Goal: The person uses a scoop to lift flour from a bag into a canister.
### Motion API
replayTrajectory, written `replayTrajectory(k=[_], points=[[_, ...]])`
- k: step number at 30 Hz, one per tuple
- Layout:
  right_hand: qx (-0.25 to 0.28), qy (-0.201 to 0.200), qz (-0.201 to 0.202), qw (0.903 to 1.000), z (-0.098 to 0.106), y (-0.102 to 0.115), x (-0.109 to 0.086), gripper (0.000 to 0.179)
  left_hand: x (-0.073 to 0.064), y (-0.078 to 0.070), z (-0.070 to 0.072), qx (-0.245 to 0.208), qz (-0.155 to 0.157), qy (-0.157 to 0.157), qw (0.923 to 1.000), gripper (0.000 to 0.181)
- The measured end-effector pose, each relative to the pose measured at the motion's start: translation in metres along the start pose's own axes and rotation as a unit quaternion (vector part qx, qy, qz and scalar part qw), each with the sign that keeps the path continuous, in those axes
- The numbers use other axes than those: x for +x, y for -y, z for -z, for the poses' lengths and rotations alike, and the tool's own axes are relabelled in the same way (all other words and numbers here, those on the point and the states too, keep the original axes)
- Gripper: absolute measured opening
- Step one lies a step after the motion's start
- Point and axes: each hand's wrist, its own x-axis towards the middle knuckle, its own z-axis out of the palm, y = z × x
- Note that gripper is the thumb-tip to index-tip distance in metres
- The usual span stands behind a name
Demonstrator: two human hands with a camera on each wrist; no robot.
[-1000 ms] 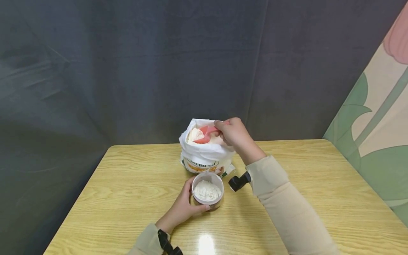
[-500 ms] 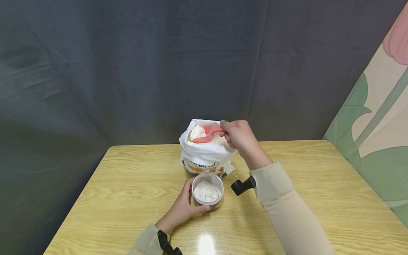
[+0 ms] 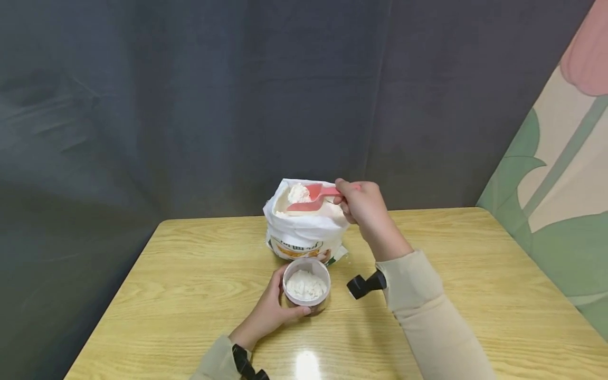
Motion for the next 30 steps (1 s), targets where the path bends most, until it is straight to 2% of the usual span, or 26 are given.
replayTrajectory(k=[16,30], points=[[0.068,-0.035,0.033,0.9965,-0.001,0.003,-0.018,0.045,0.002,-0.001,0.002,-0.001,-0.007,0.005,1.0000,0.103],[0.146,-0.013,0.064,0.9871,0.003,-0.005,-0.048,0.047,0.004,0.000,0.003,-0.002,-0.009,-0.001,1.0000,0.103]])
